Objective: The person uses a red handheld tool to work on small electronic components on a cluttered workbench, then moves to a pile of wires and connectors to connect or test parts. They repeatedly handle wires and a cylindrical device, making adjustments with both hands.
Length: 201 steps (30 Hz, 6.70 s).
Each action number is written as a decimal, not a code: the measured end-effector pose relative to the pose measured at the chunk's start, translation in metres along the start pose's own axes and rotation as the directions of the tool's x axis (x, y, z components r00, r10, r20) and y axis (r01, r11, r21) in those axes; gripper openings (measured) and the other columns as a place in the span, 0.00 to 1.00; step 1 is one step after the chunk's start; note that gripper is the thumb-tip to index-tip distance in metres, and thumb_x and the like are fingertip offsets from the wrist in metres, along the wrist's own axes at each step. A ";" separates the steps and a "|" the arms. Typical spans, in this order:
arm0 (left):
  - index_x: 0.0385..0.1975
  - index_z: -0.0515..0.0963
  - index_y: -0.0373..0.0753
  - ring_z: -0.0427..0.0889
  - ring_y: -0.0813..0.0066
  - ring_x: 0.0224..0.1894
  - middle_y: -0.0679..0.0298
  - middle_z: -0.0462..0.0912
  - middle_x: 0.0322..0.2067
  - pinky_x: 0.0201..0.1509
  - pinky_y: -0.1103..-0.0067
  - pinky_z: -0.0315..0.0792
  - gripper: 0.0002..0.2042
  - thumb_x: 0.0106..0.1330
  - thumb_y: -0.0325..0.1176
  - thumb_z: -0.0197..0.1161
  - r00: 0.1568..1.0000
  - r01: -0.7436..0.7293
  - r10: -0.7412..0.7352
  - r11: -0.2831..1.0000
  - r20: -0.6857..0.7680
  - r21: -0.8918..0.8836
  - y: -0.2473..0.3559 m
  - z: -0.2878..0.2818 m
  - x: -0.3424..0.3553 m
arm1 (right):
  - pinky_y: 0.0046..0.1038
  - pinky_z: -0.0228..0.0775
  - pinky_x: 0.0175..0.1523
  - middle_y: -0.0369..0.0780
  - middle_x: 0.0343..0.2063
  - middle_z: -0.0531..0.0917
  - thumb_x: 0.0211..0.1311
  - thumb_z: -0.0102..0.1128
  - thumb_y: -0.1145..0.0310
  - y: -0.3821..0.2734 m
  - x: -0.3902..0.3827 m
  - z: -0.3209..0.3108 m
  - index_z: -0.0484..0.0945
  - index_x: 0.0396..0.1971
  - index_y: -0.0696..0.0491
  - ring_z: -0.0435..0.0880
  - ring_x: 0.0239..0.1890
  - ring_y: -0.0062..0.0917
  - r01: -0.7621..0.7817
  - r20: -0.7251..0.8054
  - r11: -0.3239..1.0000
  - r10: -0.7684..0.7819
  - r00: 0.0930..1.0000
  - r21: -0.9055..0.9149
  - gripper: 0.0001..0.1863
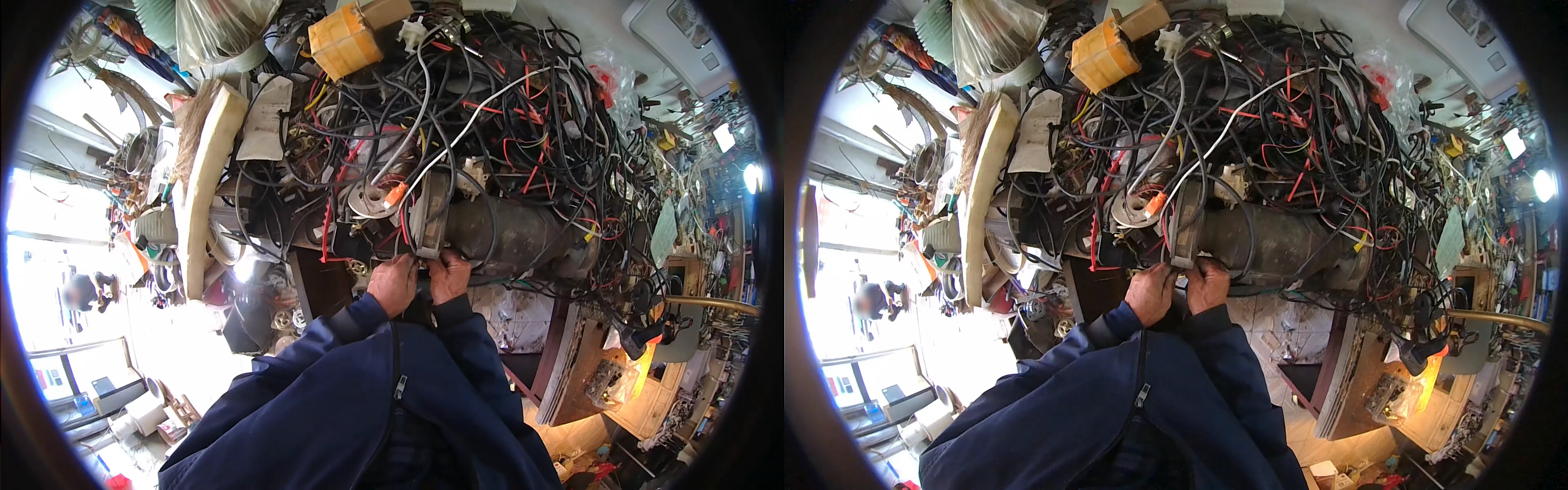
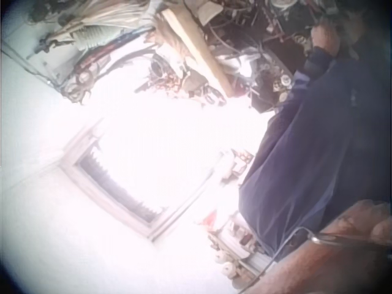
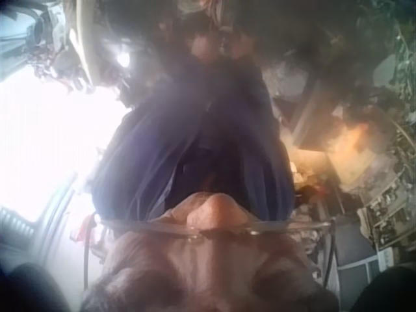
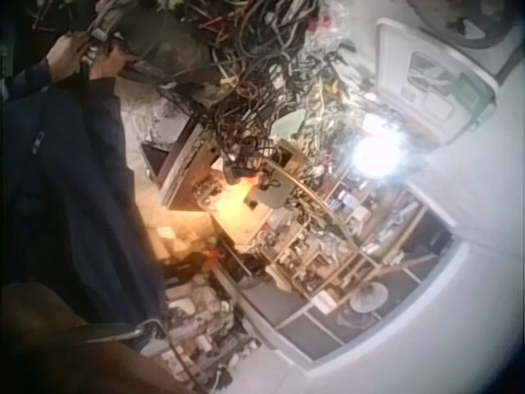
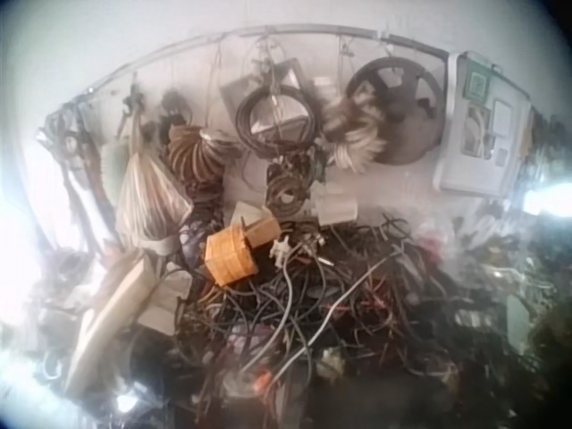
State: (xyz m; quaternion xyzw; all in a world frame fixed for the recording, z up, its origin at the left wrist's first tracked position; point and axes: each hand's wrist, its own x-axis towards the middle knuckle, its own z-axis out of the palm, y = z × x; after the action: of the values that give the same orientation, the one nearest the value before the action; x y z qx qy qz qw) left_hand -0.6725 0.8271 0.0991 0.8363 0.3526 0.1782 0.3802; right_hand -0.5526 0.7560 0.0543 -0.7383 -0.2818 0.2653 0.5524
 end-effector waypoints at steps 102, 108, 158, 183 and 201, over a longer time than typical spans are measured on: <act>0.61 0.61 0.30 0.74 0.62 0.59 0.53 0.73 0.57 0.63 0.72 0.70 0.26 0.60 0.18 0.52 0.886 0.426 -0.092 -0.223 0.454 -0.877 -0.025 -0.043 -0.013 | 0.25 0.65 0.31 0.36 0.20 0.78 0.57 0.61 0.73 0.014 -0.001 -0.006 0.77 0.24 0.63 0.72 0.24 0.16 0.049 0.024 0.973 -0.056 0.998 0.225 0.08; 0.59 0.63 0.29 0.76 0.62 0.58 0.53 0.73 0.56 0.60 0.74 0.73 0.22 0.63 0.21 0.53 0.841 0.497 -0.150 -0.164 0.520 -0.852 -0.019 -0.050 -0.011 | 0.24 0.68 0.33 0.35 0.22 0.80 0.56 0.61 0.76 0.005 -0.001 -0.006 0.79 0.29 0.63 0.74 0.25 0.16 0.005 0.036 0.979 -0.012 0.999 0.205 0.05; 0.39 0.81 0.28 0.81 0.80 0.32 0.62 0.84 0.32 0.38 0.81 0.77 0.09 0.60 0.23 0.67 0.880 0.328 -0.421 0.202 0.220 -0.923 -0.017 0.004 0.016 | 0.25 0.70 0.32 0.37 0.28 0.84 0.57 0.61 0.78 0.003 0.007 -0.010 0.83 0.37 0.60 0.78 0.27 0.18 -0.069 0.117 0.954 0.036 0.992 0.292 0.08; 0.33 0.80 0.32 0.85 0.71 0.31 0.60 0.84 0.30 0.39 0.76 0.81 0.06 0.57 0.20 0.69 0.843 0.413 -0.317 -0.138 0.435 -0.900 -0.030 0.000 0.016 | 0.30 0.74 0.42 0.39 0.35 0.85 0.59 0.59 0.76 0.016 0.010 -0.015 0.82 0.39 0.61 0.81 0.34 0.23 0.089 0.114 0.993 -0.097 0.989 0.072 0.09; 0.32 0.82 0.28 0.81 0.81 0.29 0.63 0.84 0.27 0.34 0.83 0.76 0.05 0.59 0.23 0.68 0.870 0.382 -0.433 0.286 0.237 -0.879 -0.020 0.002 0.015 | 0.29 0.72 0.42 0.42 0.33 0.86 0.54 0.61 0.73 0.006 0.010 -0.012 0.82 0.37 0.61 0.82 0.34 0.25 0.098 0.081 0.995 -0.098 0.992 0.004 0.11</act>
State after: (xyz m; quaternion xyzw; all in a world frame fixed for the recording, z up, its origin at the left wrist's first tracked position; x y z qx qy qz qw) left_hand -0.6701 0.8468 0.0828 0.3708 0.4078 0.2565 0.7940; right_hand -0.5361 0.7537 0.0512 -0.7121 -0.3400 0.2674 0.5530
